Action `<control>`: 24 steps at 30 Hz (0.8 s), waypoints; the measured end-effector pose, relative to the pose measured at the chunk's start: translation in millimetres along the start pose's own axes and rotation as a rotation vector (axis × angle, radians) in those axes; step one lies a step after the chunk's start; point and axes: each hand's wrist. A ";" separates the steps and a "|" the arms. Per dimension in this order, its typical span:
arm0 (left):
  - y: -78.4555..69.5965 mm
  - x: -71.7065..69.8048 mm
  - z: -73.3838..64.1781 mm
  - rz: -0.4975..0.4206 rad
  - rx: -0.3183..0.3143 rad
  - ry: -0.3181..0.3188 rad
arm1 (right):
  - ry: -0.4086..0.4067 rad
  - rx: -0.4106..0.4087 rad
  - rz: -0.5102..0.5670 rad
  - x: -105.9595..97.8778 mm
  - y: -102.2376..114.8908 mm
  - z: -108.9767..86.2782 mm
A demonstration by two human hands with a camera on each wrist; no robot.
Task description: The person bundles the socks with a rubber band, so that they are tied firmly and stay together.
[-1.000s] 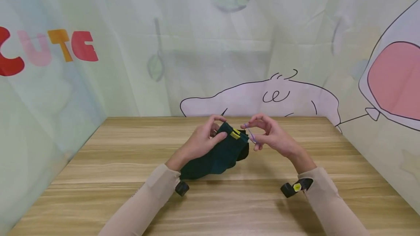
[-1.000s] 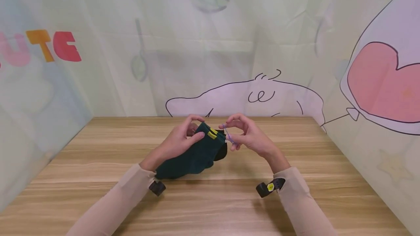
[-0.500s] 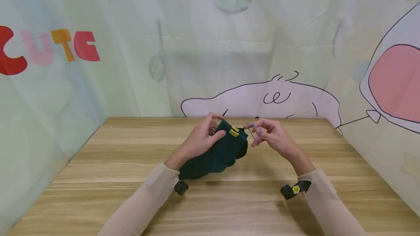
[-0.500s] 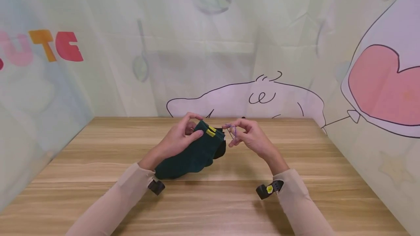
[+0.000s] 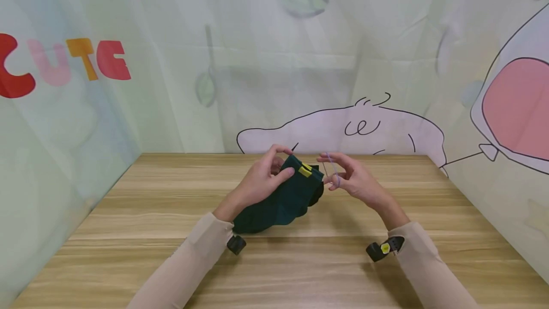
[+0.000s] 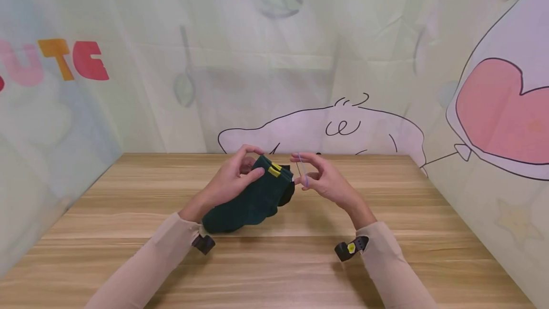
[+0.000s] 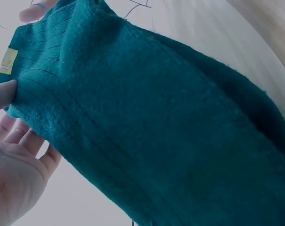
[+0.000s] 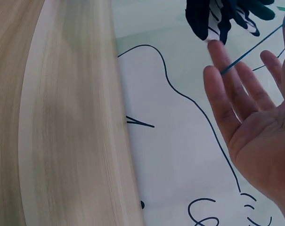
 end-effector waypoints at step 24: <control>-4.2 4.2 -0.8 -0.124 0.017 -0.118 | 0.179 -0.028 0.090 26.0 1.5 -0.7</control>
Point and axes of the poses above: each hand's wrist, its own z-axis towards the middle knuckle, its own x-axis out of the palm, y = z × x, and after that the axes turned 5 degrees about -y, right-handed
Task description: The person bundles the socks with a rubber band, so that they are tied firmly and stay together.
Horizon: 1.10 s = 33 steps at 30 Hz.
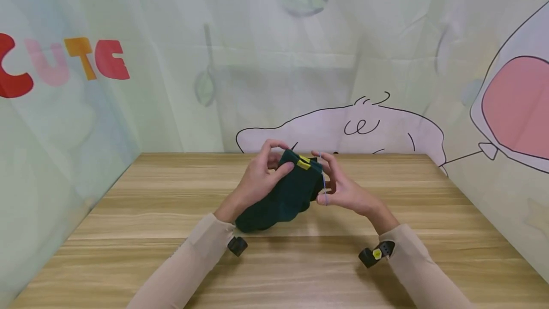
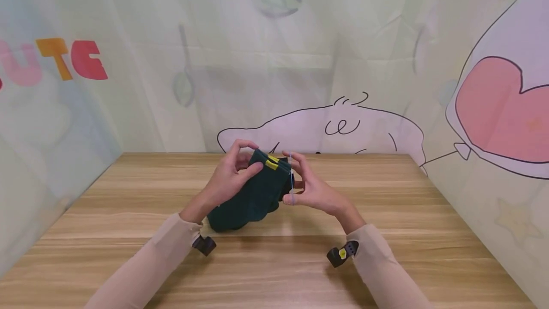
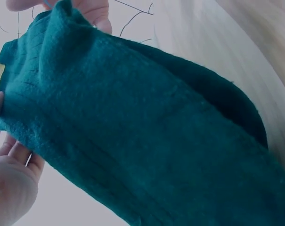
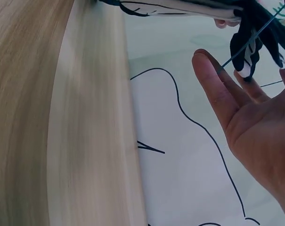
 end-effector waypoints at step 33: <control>-2.2 13.1 -3.8 0.010 -0.017 0.157 | 0.012 0.001 -0.170 17.4 7.2 0.4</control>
Point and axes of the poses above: each hand's wrist, its own z-axis towards the middle knuckle, its own x-axis out of the palm, y = z × x, and after that the axes turned 5 degrees about -y, right-handed
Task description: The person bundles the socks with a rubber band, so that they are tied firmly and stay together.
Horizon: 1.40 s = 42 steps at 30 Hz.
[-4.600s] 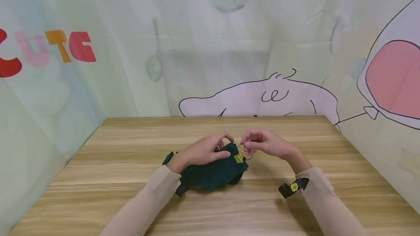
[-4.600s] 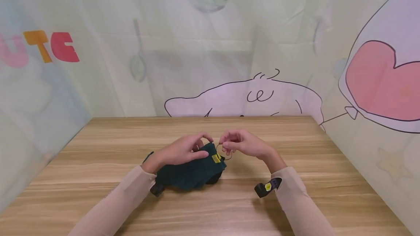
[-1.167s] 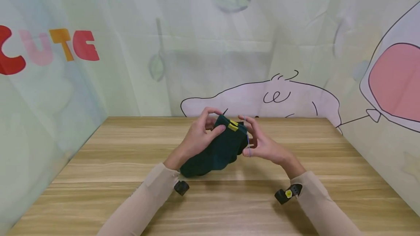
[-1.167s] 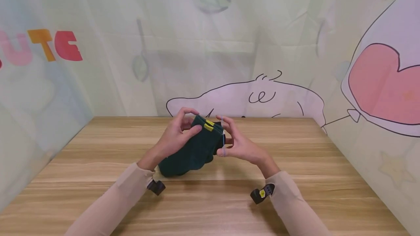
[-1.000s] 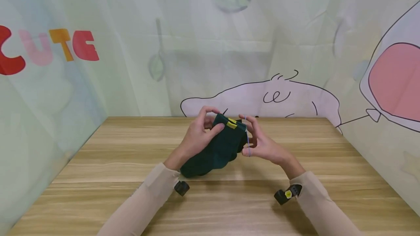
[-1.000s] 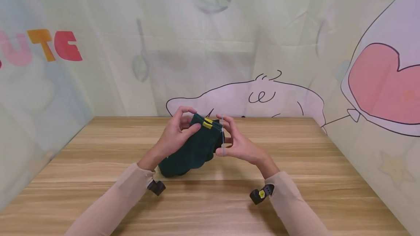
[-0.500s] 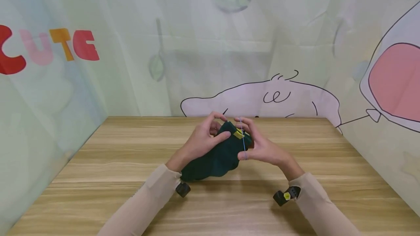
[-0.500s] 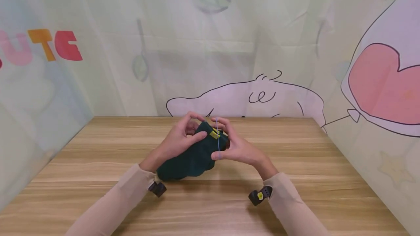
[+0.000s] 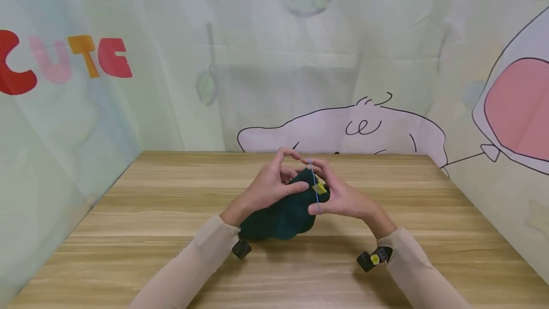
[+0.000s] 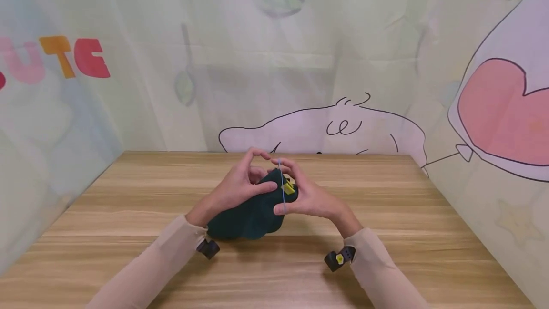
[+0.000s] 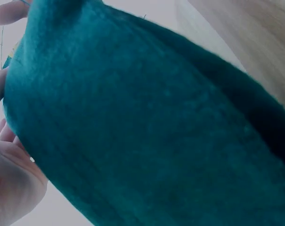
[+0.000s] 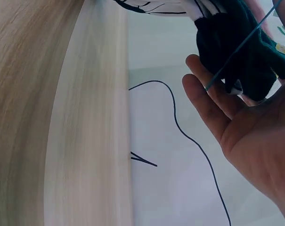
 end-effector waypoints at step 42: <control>-2.0 5.6 -2.6 0.099 0.015 0.058 | -0.061 -0.012 -0.214 14.2 3.1 3.5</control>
Point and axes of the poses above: each hand's wrist, its own z-axis towards the middle knuckle, its own x-axis out of the palm, y = z × x, and after that the axes turned 5 degrees about -y, right-handed
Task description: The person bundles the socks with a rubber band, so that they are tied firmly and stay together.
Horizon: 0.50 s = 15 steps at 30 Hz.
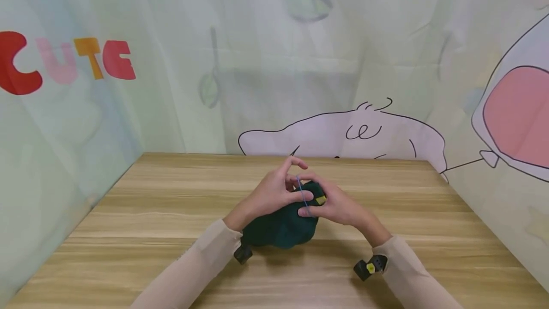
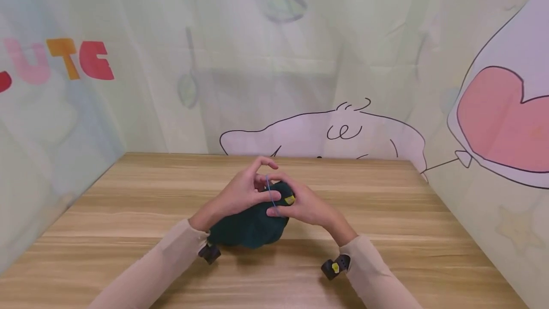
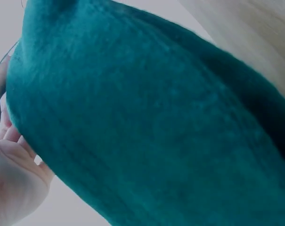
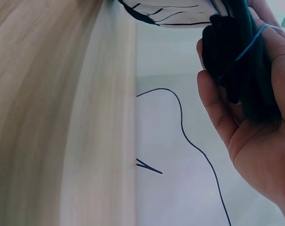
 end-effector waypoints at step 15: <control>-1.9 -5.2 1.5 0.077 -0.030 -0.061 | -0.018 -0.049 0.018 -16.4 -0.9 -1.1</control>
Point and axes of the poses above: each hand's wrist, its own z-axis towards the middle knuckle, its own x-axis out of the palm, y = z × x, and after that the axes turned 5 degrees about -y, right-handed
